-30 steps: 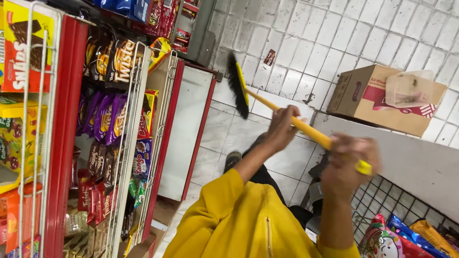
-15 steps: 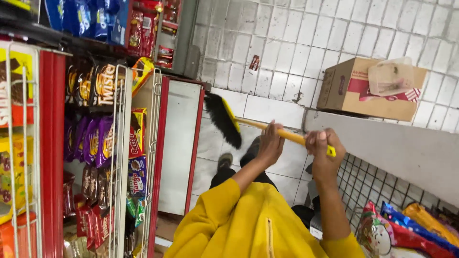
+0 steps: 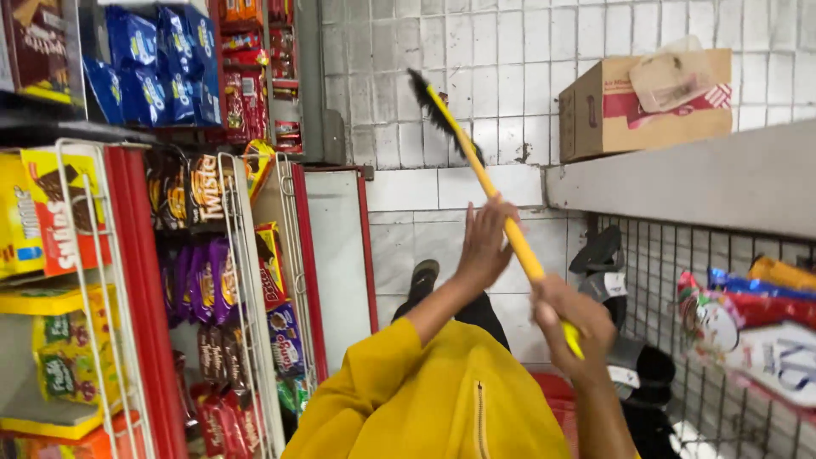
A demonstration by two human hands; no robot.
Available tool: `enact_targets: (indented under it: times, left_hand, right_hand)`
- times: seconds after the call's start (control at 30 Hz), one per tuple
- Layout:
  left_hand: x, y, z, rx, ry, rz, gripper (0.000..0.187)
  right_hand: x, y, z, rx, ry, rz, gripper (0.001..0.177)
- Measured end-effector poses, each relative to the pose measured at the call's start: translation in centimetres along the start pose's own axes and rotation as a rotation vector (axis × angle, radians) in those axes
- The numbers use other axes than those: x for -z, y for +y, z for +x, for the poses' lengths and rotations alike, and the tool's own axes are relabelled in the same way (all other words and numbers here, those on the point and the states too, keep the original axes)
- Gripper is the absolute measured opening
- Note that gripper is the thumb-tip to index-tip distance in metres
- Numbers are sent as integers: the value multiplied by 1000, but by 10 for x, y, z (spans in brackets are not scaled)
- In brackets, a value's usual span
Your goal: The person sweeps the tiled floor of a small shop using a yellow broom. They move around various obstacles, including stacked cardboard boxes, a red shopping basket, and refrigerated display cases, sweeping debris from the aisles and corners.
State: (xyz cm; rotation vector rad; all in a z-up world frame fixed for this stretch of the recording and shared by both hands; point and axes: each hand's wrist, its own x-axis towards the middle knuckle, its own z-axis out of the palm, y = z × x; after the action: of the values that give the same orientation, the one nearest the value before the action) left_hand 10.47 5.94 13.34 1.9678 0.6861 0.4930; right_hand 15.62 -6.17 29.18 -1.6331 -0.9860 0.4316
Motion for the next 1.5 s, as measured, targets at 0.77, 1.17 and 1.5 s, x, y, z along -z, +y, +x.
enact_targets:
  times: [0.77,1.17,1.5]
  left_hand:
    - [-90,62,-196,-419,-486,-94,32]
    - [-227,94,-417,-748,-1282,-265,30]
    - [-259,-37,-345,-649,-1176,-138,22]
  right_hand:
    - [53,-81,-299,-316,719,-22,24]
    - [58,-54,-545,-286,1182,-334,28]
    - [49,28,-456,-135,1212,-182,41]
